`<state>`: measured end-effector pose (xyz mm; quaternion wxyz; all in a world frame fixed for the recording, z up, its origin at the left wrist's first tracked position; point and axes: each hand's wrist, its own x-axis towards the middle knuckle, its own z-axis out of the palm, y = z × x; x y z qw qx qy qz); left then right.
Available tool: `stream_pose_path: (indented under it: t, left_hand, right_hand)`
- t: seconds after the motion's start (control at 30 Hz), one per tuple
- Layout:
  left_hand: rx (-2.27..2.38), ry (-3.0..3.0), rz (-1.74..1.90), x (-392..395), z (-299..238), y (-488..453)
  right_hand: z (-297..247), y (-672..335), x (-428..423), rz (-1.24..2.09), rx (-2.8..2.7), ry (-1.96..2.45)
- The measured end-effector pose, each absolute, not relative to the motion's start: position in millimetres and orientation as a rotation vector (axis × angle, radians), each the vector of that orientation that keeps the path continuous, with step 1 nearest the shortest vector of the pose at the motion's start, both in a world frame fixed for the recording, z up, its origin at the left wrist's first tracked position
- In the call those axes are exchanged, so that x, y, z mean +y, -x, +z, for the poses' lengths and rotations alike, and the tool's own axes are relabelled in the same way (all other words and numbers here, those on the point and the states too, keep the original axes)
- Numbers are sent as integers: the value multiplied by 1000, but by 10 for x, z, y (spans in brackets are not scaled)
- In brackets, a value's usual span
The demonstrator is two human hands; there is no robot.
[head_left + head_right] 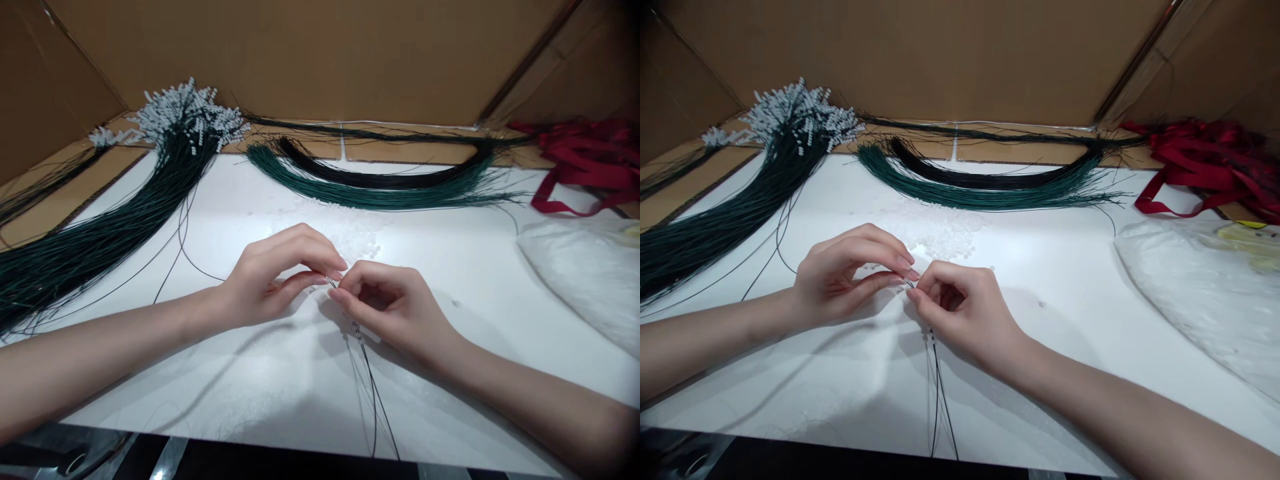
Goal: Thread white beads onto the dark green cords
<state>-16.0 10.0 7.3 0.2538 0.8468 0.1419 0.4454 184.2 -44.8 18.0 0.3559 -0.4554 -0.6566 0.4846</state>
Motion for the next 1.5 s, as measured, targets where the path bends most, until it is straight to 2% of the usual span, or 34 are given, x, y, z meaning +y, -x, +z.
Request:
stream_pose_path:
  t: [1.5]
  left_hand:
    - [320,-2235,1197,114,50,161]
  right_hand:
    - [178,-1851,-450,1178,-1761,1171]
